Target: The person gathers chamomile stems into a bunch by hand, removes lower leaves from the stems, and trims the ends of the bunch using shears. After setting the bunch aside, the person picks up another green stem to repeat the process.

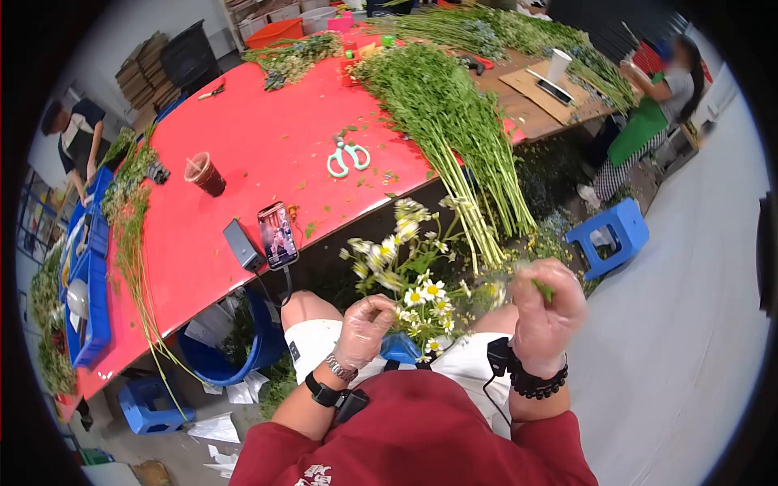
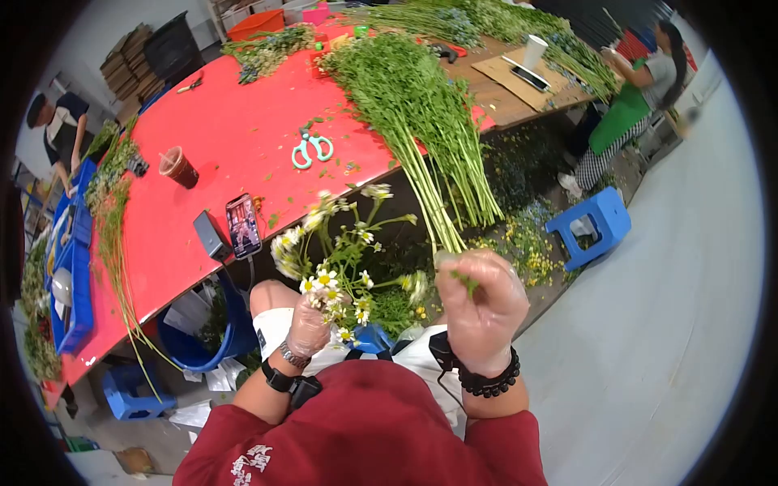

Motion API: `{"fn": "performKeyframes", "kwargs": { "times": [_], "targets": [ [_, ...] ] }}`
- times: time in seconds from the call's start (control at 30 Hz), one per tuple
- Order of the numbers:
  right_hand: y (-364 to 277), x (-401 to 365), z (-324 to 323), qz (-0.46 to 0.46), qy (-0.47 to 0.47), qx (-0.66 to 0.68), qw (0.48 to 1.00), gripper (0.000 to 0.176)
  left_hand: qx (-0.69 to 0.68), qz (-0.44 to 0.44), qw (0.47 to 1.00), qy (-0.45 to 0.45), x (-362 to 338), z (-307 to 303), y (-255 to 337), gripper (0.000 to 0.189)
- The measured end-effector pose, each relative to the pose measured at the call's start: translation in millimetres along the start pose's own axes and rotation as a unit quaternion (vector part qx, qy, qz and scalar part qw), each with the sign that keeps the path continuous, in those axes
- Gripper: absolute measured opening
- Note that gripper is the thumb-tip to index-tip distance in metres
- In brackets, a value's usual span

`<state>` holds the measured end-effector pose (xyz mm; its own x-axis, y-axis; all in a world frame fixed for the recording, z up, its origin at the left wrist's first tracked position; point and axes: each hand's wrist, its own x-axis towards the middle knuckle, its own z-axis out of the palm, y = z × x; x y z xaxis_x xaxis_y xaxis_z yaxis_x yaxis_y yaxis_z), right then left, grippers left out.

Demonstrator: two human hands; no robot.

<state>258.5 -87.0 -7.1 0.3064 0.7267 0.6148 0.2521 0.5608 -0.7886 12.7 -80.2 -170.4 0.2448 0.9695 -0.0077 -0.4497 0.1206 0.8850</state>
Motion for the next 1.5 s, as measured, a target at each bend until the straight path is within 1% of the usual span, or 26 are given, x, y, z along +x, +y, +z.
{"fn": "performKeyframes", "kwargs": {
  "times": [0.03, 0.07, 0.13, 0.17, 0.23, 0.27, 0.33, 0.4, 0.47, 0.5, 0.57, 0.6, 0.7, 0.73, 0.77, 0.83, 0.87, 0.93, 0.97, 1.17, 1.2, 1.23, 1.3, 1.37, 1.43, 1.5],
  "targets": [
    [9, 6, 1, -0.003, -0.01, 0.002, 1.0, 0.022, -0.026, 0.006, 0.999, 0.018, -1, 1, 8, 0.011],
    [20, 15, 3, 0.04, -0.136, -0.11, 0.984, 0.025, -0.046, -0.001, 0.998, 0.031, -1, -14, -2, 0.014],
    [47, 21, 11, 0.057, -0.35, -0.326, 0.876, 0.037, -0.134, -0.006, 0.991, -0.002, -1, -26, 6, 0.025],
    [57, 20, 18, 0.138, -0.437, -0.426, 0.78, 0.038, -0.201, -0.053, 0.978, 0.01, -3, -39, 1, 0.016],
    [84, 20, 36, 0.167, -0.496, -0.446, 0.726, 0.034, -0.133, 0.038, 0.99, 0.008, -7, -49, -20, 0.016],
    [96, 25, 48, 0.133, -0.482, -0.428, 0.753, 0.032, -0.138, 0.045, 0.989, 0.014, -12, -56, -26, 0.016],
    [120, 40, 84, 0.07, -0.417, -0.368, 0.828, 0.027, -0.078, 0.008, 0.997, 0.017, -22, -67, -28, 0.046],
    [156, 55, 126, -0.001, -0.341, -0.251, 0.906, 0.016, -0.141, 0.005, 0.99, -0.015, -26, -74, -16, 0.047],
    [184, 76, 169, 0.013, -0.357, -0.272, 0.893, 0.023, -0.261, -0.029, 0.964, -0.044, -28, -81, -10, 0.046],
    [204, 82, 190, 0.006, -0.367, -0.27, 0.89, 0.023, -0.183, -0.067, 0.981, -0.005, -31, -93, -30, 0.045],
    [235, 89, 233, 0.081, -0.339, -0.255, 0.902, 0.032, -0.248, 0.001, 0.968, -0.042, -44, -92, -23, 0.043],
    [239, 93, 253, 0.076, -0.352, -0.251, 0.898, 0.032, -0.151, -0.025, 0.986, -0.068, -37, -109, -37, 0.038],
    [259, 104, 296, 0.093, -0.341, -0.323, 0.878, 0.038, -0.15, -0.033, 0.987, 0.051, -46, -114, -56, 0.028],
    [270, 108, 304, 0.058, -0.332, -0.369, 0.866, 0.041, -0.014, 0.037, 0.999, -0.017, -49, -127, -61, 0.035],
    [283, 110, 312, 0.024, -0.319, -0.413, 0.852, 0.044, -0.139, 0.015, 0.99, -0.021, -49, -135, -77, 0.039],
    [260, 115, 328, 0.065, -0.342, -0.432, 0.832, 0.042, -0.18, -0.128, 0.975, -0.005, -53, -134, -59, 0.026],
    [249, 116, 334, 0.085, -0.364, -0.47, 0.799, 0.041, -0.182, -0.125, 0.975, -0.001, -51, -132, -48, 0.026],
    [247, 116, 344, 0.113, -0.396, -0.51, 0.755, 0.04, -0.033, 0.041, 0.998, -0.018, -46, -132, -31, 0.028],
    [249, 116, 347, 0.113, -0.397, -0.511, 0.754, 0.04, -0.034, 0.04, 0.998, -0.017, -46, -134, -30, 0.028],
    [261, 111, 323, 0.067, -0.462, -0.58, 0.668, 0.04, -0.299, -0.038, 0.954, -0.016, -44, -156, -63, 0.029],
    [243, 105, 304, 0.135, -0.46, -0.466, 0.743, 0.037, -0.375, -0.113, 0.92, 0.01, -42, -156, -48, 0.028],
    [220, 99, 283, 0.198, -0.447, -0.342, 0.803, 0.034, -0.156, 0.004, 0.988, 0.016, -47, -152, -36, 0.03],
    [161, 89, 241, 0.162, -0.456, -0.278, 0.83, 0.024, -0.26, -0.107, 0.959, 0.036, -46, -145, -10, 0.035],
    [137, 63, 185, 0.123, -0.419, -0.128, 0.89, 0.026, -0.318, -0.082, 0.945, -0.011, -43, -149, -18, 0.039],
    [70, 41, 154, 0.234, -0.408, 0.081, 0.879, 0.043, -0.309, -0.034, 0.946, -0.092, -37, -158, -35, 0.04],
    [26, 32, 117, 0.397, -0.401, 0.207, 0.799, 0.06, -0.131, -0.071, 0.989, 0.017, -45, -128, 11, 0.042]
  ]
}}
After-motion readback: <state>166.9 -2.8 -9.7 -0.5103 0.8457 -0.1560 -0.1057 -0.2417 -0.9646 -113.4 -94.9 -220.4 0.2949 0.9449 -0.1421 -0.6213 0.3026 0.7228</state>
